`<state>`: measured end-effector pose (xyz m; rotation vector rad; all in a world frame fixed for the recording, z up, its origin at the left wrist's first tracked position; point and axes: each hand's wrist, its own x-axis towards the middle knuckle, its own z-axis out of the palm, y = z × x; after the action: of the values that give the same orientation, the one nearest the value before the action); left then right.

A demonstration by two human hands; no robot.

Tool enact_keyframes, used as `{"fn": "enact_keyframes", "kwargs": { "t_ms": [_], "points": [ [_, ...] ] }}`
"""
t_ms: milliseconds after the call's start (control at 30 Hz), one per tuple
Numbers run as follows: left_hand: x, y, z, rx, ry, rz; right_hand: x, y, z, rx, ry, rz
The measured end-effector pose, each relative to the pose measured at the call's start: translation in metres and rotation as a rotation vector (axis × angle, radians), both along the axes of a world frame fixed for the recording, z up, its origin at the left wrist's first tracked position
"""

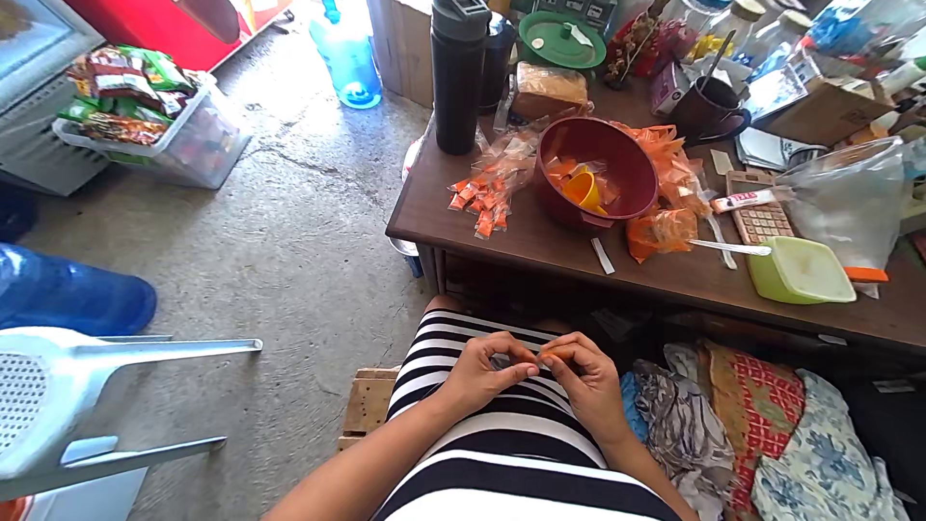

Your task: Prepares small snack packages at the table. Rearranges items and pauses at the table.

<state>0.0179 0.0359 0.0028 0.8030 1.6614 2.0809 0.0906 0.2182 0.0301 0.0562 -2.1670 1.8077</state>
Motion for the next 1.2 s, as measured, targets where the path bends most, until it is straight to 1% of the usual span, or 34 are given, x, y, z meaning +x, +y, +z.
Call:
{"fn": "enact_keyframes", "kwargs": {
  "t_ms": [133,333,433,633,800,1000,1200],
  "points": [
    [-0.0003,-0.0003,-0.0006,-0.022,0.028,0.036,0.0006,0.0017,0.0003,0.03,-0.019,0.065],
    [-0.0007,0.0008,-0.0037,-0.001,0.041,0.007,0.0011,0.0023,-0.0012,0.035,-0.018,-0.053],
    [-0.0018,-0.0003,-0.005,0.024,0.015,-0.028,0.001,0.0009,-0.0027,0.036,-0.006,-0.056],
    [-0.0013,0.0004,0.001,-0.047,0.07,-0.034,-0.0013,-0.0026,-0.0041,0.0,0.008,-0.068],
    [-0.002,0.001,-0.0003,-0.084,0.107,0.038,-0.003,-0.0005,-0.0036,-0.02,-0.006,0.021],
    [-0.0026,0.0008,-0.0032,-0.062,0.109,0.074,-0.0011,0.0053,-0.0008,0.014,-0.081,0.129],
    [-0.0022,0.0022,-0.004,-0.072,0.114,0.042,-0.0017,0.0028,-0.0042,0.052,-0.034,-0.02]
  ]
}}
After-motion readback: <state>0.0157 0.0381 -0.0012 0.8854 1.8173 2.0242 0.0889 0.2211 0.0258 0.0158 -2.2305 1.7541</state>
